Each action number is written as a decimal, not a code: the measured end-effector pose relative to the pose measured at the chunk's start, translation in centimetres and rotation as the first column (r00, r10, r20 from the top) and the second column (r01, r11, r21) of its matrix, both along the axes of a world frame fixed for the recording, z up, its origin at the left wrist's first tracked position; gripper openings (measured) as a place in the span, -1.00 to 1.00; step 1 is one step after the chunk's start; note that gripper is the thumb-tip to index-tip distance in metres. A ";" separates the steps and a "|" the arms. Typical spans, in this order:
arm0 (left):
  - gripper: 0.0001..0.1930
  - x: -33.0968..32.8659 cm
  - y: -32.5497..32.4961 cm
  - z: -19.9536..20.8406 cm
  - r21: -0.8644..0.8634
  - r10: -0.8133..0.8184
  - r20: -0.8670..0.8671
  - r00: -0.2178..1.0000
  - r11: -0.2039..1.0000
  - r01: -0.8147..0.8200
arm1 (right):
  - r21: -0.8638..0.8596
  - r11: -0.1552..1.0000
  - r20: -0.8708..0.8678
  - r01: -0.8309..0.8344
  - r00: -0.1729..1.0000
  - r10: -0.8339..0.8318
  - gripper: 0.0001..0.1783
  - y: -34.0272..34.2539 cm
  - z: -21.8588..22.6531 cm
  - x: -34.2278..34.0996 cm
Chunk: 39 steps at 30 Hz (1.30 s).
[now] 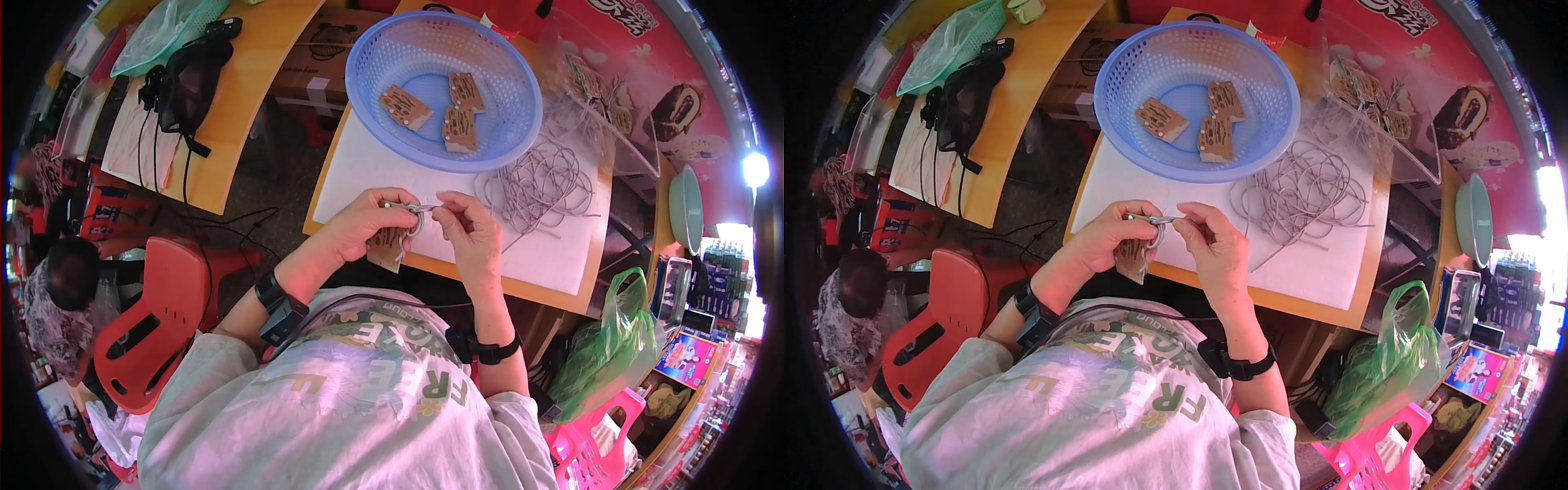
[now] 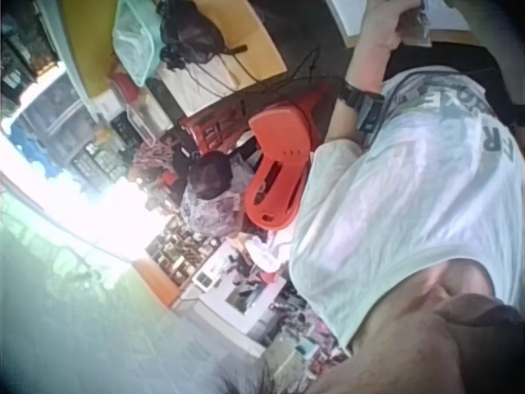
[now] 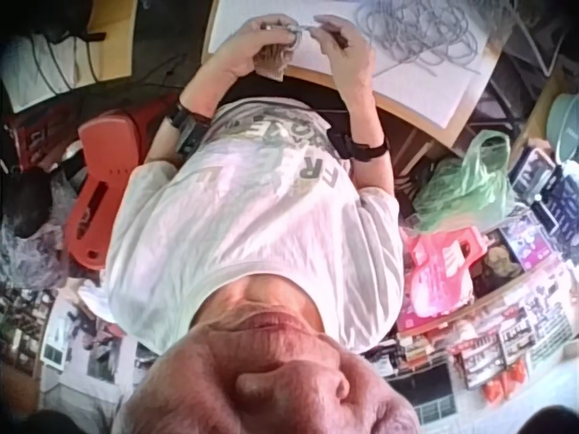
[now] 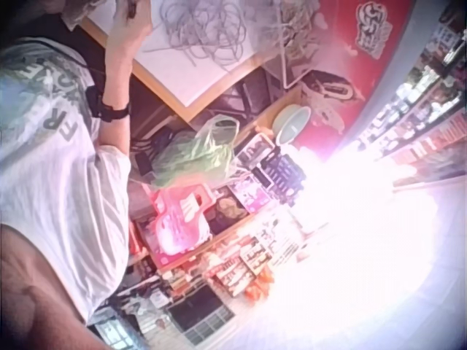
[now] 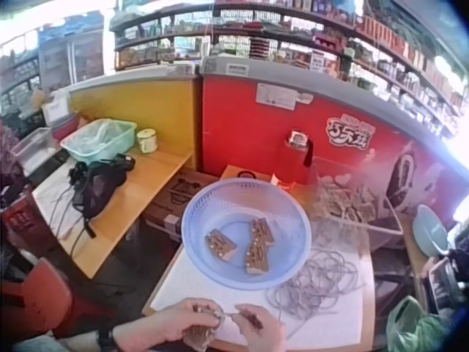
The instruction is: Threading gray wires through small pre-drilled holes or slots on rectangular cardboard components.
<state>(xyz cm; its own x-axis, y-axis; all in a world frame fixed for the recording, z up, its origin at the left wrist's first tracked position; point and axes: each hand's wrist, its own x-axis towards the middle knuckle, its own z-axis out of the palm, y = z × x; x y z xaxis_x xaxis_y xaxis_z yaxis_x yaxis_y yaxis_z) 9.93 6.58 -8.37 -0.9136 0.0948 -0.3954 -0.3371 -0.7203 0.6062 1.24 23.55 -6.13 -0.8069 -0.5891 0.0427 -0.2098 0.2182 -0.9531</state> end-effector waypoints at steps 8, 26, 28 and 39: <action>-0.84 -0.7 2.0 -0.5 -0.125 0.156 -0.037 0.987 0.979 -0.160 | -0.014 0.998 -0.052 0.063 0.997 -0.064 -0.87 0.1 -1.6 1.2; -0.80 -0.3 1.5 -0.9 0.239 -0.037 0.188 0.981 0.971 -0.009 | 0.031 0.999 -0.046 0.029 0.999 -0.027 -0.85 0.9 -3.1 -0.4; -0.81 -0.1 1.5 -0.5 0.283 -0.070 0.208 0.976 0.959 0.008 | 0.026 0.999 0.081 0.046 0.996 -0.048 -0.84 0.8 -2.9 -0.1; -0.75 -0.3 1.8 1.0 -0.082 0.043 0.118 0.992 0.996 -0.034 | 0.019 0.993 -0.492 0.114 0.866 -0.090 -0.86 0.2 -1.6 0.8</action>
<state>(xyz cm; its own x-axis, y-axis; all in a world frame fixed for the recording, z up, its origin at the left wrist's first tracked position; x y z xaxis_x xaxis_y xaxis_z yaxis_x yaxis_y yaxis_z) 9.59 8.41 -7.37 -0.8618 0.0246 -0.5067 -0.3836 -0.6854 0.6190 2.01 23.73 -7.72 -0.7448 -0.5159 0.4234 -0.6212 0.3042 -0.7222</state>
